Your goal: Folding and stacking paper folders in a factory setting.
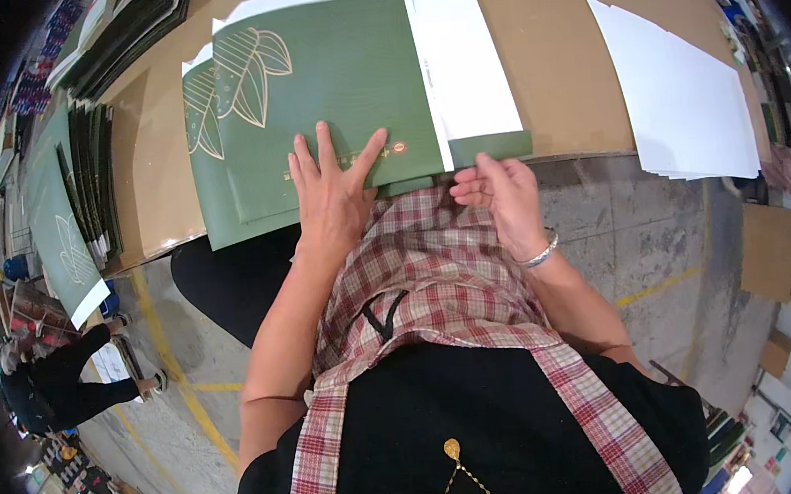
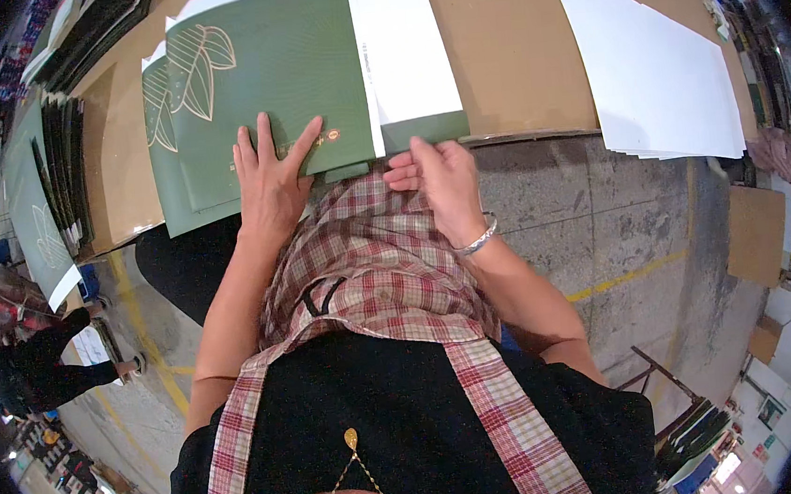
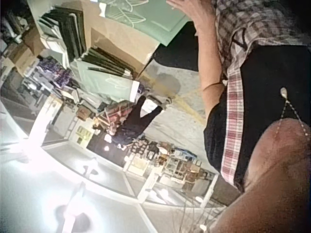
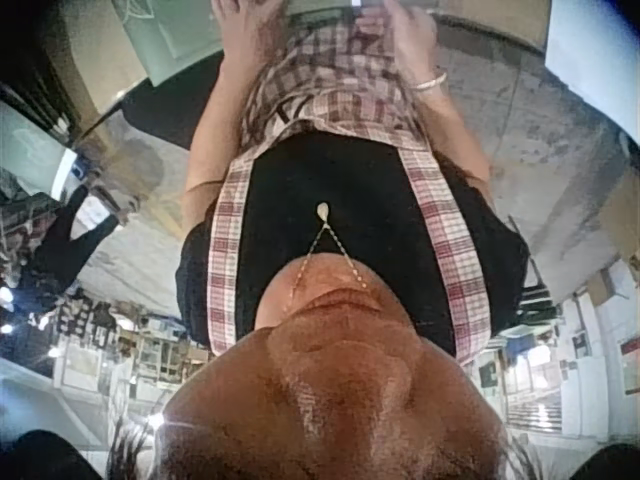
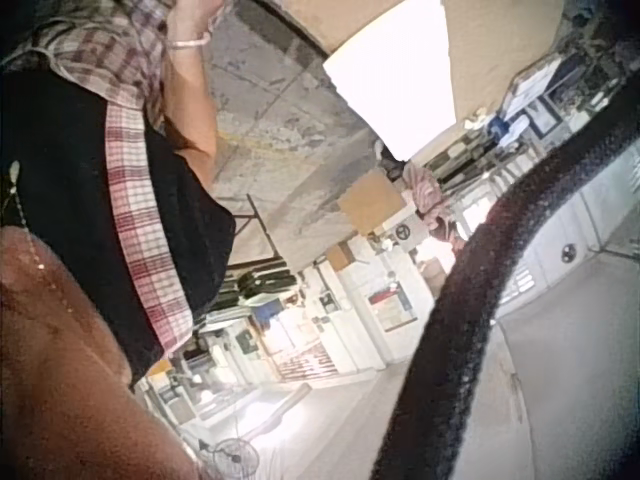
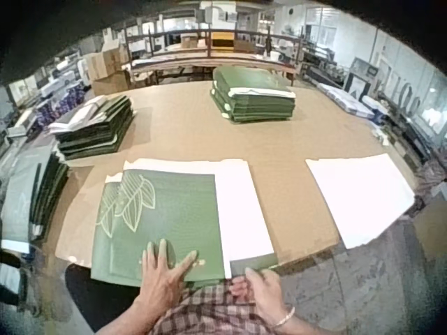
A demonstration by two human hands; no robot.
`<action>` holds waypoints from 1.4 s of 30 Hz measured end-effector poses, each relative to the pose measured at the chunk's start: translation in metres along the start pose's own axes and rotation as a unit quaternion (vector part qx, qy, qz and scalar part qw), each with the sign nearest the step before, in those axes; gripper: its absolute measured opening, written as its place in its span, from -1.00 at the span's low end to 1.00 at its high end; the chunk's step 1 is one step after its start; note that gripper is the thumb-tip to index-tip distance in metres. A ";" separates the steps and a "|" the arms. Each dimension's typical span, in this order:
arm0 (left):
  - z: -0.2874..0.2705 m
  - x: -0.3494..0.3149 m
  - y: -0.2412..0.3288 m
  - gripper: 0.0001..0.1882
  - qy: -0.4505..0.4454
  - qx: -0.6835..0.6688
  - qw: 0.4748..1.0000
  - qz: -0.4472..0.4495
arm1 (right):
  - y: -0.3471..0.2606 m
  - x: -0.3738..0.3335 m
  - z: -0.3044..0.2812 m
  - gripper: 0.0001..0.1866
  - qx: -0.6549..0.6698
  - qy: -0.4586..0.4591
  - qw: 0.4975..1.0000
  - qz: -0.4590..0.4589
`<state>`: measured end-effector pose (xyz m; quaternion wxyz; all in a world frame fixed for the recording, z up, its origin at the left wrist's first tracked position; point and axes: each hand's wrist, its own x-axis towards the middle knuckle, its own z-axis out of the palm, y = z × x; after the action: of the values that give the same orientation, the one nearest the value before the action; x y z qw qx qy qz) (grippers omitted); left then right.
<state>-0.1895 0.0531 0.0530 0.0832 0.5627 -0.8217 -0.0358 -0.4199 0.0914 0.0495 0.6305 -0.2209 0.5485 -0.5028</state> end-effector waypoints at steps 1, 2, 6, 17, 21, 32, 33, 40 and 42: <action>0.001 0.002 -0.001 -0.16 0.007 0.001 1.000 0.004 | 0.000 0.000 -0.003 -0.74 0.009 0.024 0.999 -0.019; -0.001 0.005 0.002 -0.16 0.006 -0.001 1.000 0.003 | 0.000 0.001 -0.005 -0.76 0.017 0.048 0.998 -0.040; 0.011 0.013 0.006 -0.19 0.023 -0.001 0.999 0.035 | -0.005 0.000 0.000 -0.77 -0.045 0.085 0.995 -0.021; 0.002 0.020 0.013 -0.08 0.056 -0.082 0.995 0.030 | 0.000 0.013 0.010 -0.61 -0.503 0.149 0.768 -0.368; 0.004 0.021 0.010 -0.10 0.081 -0.124 0.989 0.026 | 0.015 0.024 0.003 -0.22 -0.596 0.068 0.641 -0.479; 0.010 0.021 0.005 -0.07 0.101 -0.087 0.991 0.028 | -0.010 0.063 0.010 -0.23 -0.336 -0.053 0.874 -0.346; 0.010 0.021 0.006 -0.07 0.110 -0.115 0.987 0.020 | -0.007 0.064 0.015 -0.22 -0.473 -0.045 0.780 -0.408; 0.010 0.022 0.004 -0.10 0.121 -0.148 0.982 0.001 | -0.010 0.050 0.022 -0.18 -0.563 -0.067 0.686 -0.456; 0.011 0.023 0.005 -0.12 0.120 -0.130 0.984 -0.002 | -0.006 0.046 0.014 -0.16 -0.526 -0.100 0.674 -0.509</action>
<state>-0.2047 0.0329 0.0453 0.2535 0.5493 -0.7927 -0.0753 -0.4147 0.0448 0.0369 0.1072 -0.8102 0.4586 -0.3489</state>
